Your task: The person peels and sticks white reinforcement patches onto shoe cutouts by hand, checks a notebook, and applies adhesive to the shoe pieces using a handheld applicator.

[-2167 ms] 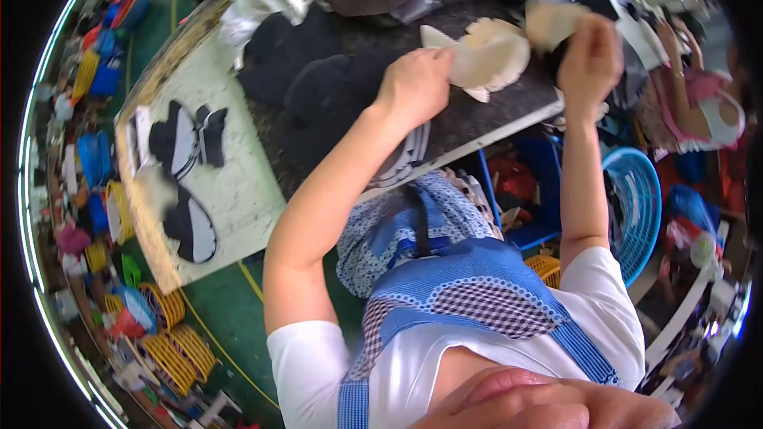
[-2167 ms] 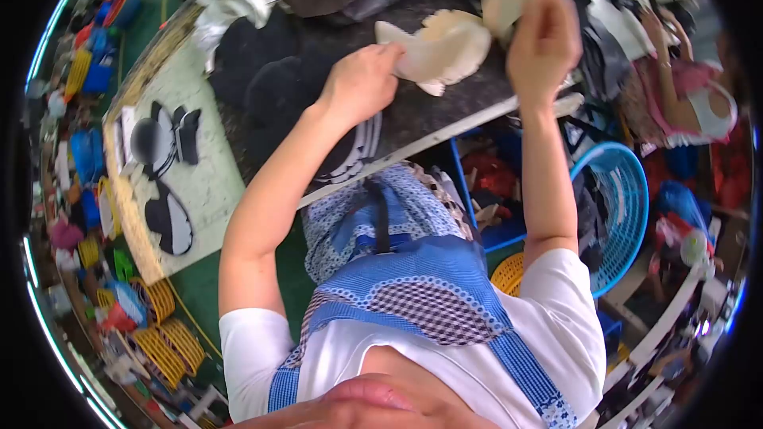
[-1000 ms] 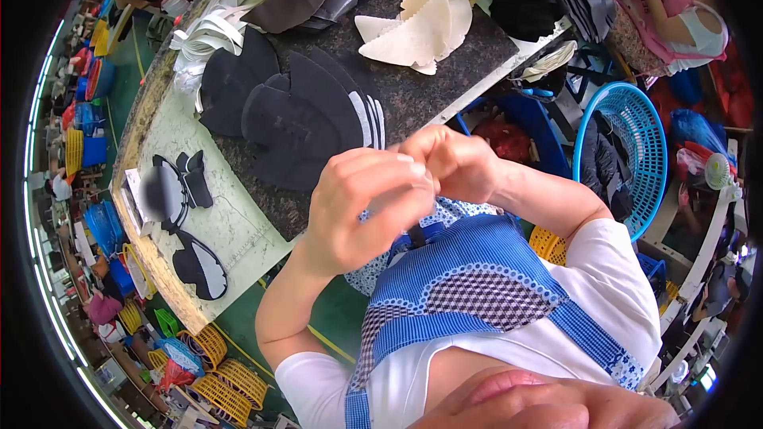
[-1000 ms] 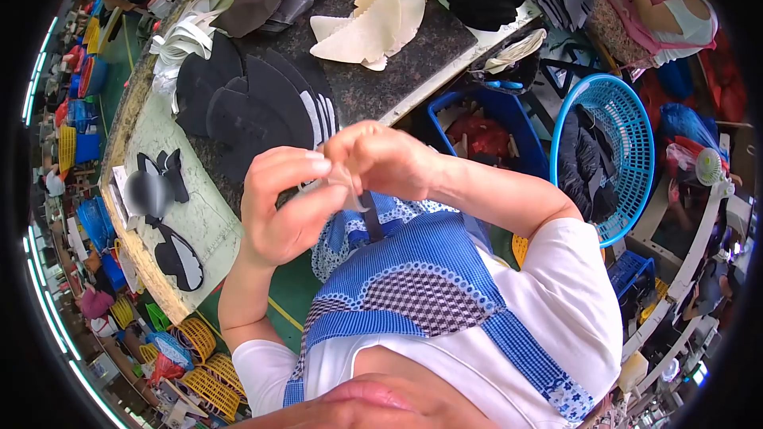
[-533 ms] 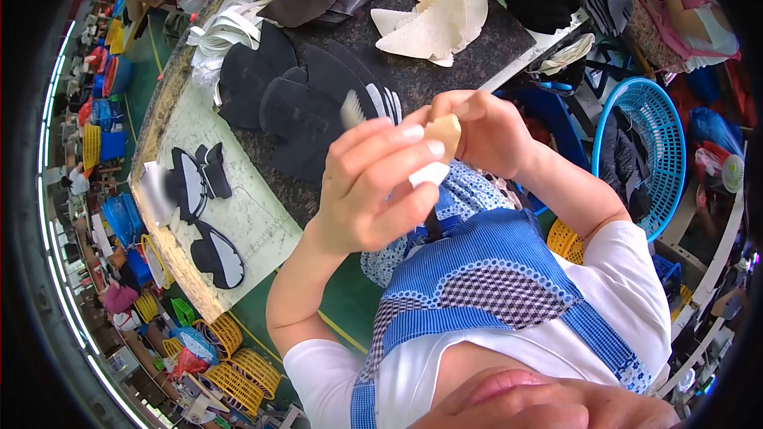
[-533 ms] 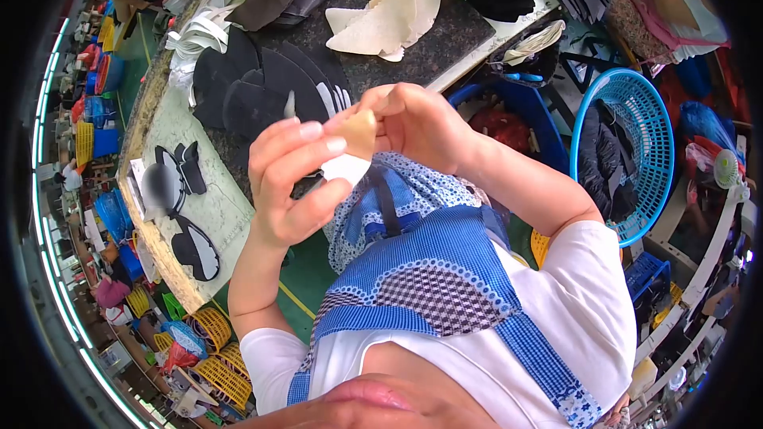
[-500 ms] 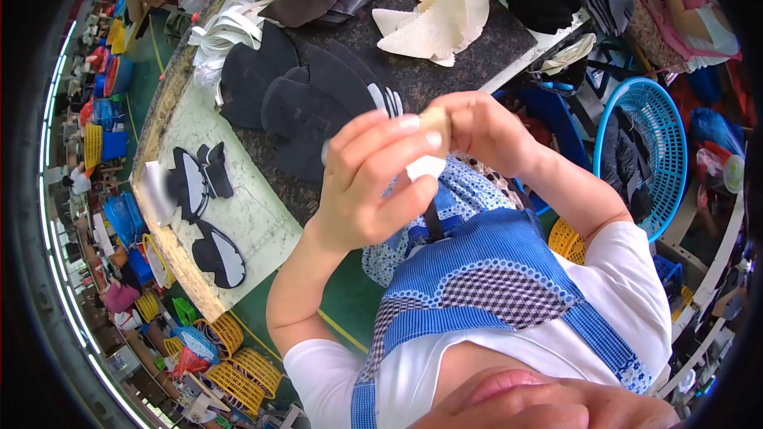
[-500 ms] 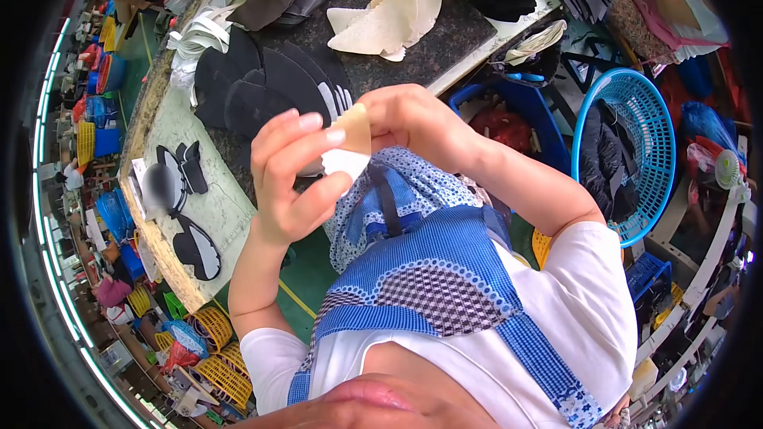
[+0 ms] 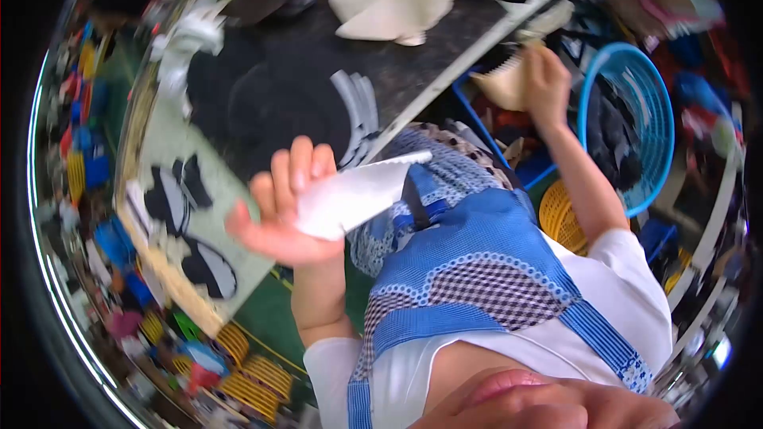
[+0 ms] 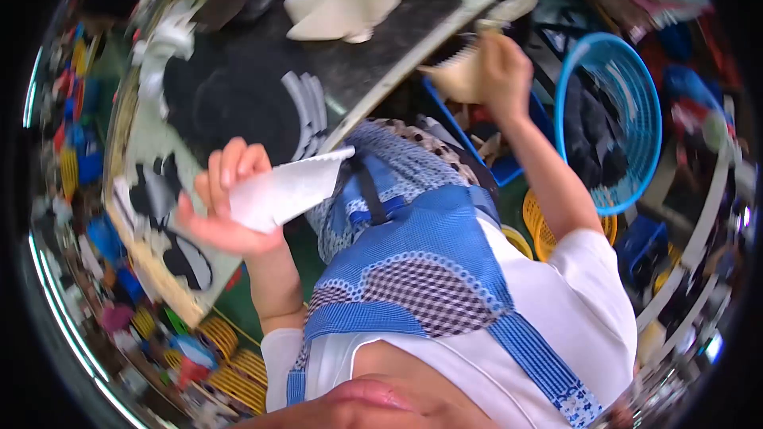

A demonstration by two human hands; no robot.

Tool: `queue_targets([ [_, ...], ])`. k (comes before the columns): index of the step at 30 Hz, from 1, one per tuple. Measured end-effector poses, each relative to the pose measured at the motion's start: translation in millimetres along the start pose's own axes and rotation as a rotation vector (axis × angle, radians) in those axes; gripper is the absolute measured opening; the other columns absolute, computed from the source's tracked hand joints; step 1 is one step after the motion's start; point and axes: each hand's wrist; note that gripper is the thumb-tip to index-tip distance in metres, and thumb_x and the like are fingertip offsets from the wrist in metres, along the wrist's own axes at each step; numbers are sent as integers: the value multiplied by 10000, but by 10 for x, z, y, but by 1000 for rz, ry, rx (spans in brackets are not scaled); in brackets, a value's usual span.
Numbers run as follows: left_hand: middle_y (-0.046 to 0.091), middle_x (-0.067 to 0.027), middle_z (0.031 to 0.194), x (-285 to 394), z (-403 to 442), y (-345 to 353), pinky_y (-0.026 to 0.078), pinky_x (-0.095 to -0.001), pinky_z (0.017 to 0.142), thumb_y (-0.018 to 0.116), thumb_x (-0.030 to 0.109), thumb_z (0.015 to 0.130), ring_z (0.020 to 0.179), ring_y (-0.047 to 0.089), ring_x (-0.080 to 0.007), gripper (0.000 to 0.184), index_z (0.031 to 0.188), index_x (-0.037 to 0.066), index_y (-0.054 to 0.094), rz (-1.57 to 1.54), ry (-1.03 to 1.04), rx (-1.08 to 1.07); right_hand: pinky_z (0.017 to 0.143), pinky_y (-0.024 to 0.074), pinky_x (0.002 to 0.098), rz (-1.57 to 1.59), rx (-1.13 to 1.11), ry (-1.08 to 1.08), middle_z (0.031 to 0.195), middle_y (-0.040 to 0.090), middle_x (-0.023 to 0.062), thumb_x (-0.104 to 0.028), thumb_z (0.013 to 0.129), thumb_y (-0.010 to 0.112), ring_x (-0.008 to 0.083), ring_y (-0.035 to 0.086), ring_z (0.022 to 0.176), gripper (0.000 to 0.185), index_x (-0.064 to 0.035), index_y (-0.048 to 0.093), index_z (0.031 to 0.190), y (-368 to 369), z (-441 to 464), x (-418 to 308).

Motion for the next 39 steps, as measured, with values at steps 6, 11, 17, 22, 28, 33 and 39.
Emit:
queue_targets([
  [6, 424, -20, 761, 366, -35, -320, 358, -312, 720, 459, 591, 944, 816, 406, -203, 487, 750, 156, 357, 21, -161, 9, 821, 527, 322, -126, -438, -234, 994, 693, 83, -214, 934, 712, 186, 670, 925, 305, -6, 671, 1152, -105, -124, -508],
  [11, 565, -91, 1076, 172, -43, -217, 453, -317, 786, 254, 748, 987, 994, 542, -172, 672, 944, 113, 469, 744, -204, 22, 830, 522, 300, 542, -1339, -278, 1001, 672, 91, -195, 932, 713, 170, 656, 928, 276, 13, 665, 1106, 680, -541, -1739],
  [17, 558, -129, 1208, 330, -286, -345, 486, -287, 818, 369, 611, 1046, 988, 598, -163, 656, 1372, 51, 469, 1461, 51, 39, 695, 547, 258, 579, -1493, 119, 914, 702, 76, -168, 990, 636, 144, 690, 772, 214, 5, 630, 1115, 853, -703, -1792],
  [22, 622, -229, 1268, 306, -498, -863, 572, -413, 909, 346, 713, 995, 1145, 649, -311, 870, 1488, -3, 384, 304, -447, 234, 551, 489, 212, 755, -1256, 297, 841, 679, 58, -167, 1023, 589, 96, 646, 636, 153, -27, 597, 1084, 828, -725, -1653],
  [28, 601, -174, 1329, -149, -783, -662, 487, -390, 1010, 738, 475, 888, 1179, 612, -248, 779, 1413, -35, 473, 366, -157, 138, 555, 465, 206, 644, -1161, 402, 819, 652, 28, -156, 1018, 593, 76, 607, 628, 120, -41, 609, 1046, 790, -848, -1455],
  [33, 671, -118, 1190, -247, -849, -515, 502, -310, 954, 761, 82, 899, 1066, 643, -155, 420, 1270, -29, 601, 751, 20, 279, 677, 496, 222, 721, -1148, 352, 961, 674, 47, -114, 983, 640, 83, 645, 813, 165, -13, 619, 1112, 661, -942, -1355],
  [39, 698, -137, 1136, -211, -751, -444, 517, -323, 952, 740, 23, 893, 1049, 674, -184, 346, 1208, -62, 627, 1001, 198, 195, 915, 543, 301, 784, -1100, 164, 1079, 705, 85, -41, 866, 779, 146, 691, 985, 444, 13, 563, 1249, 738, -917, -1514],
])
Point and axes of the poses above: each hand's wrist, its own z-axis towards the middle knuckle, its own y-axis out of the palm, x = y × z
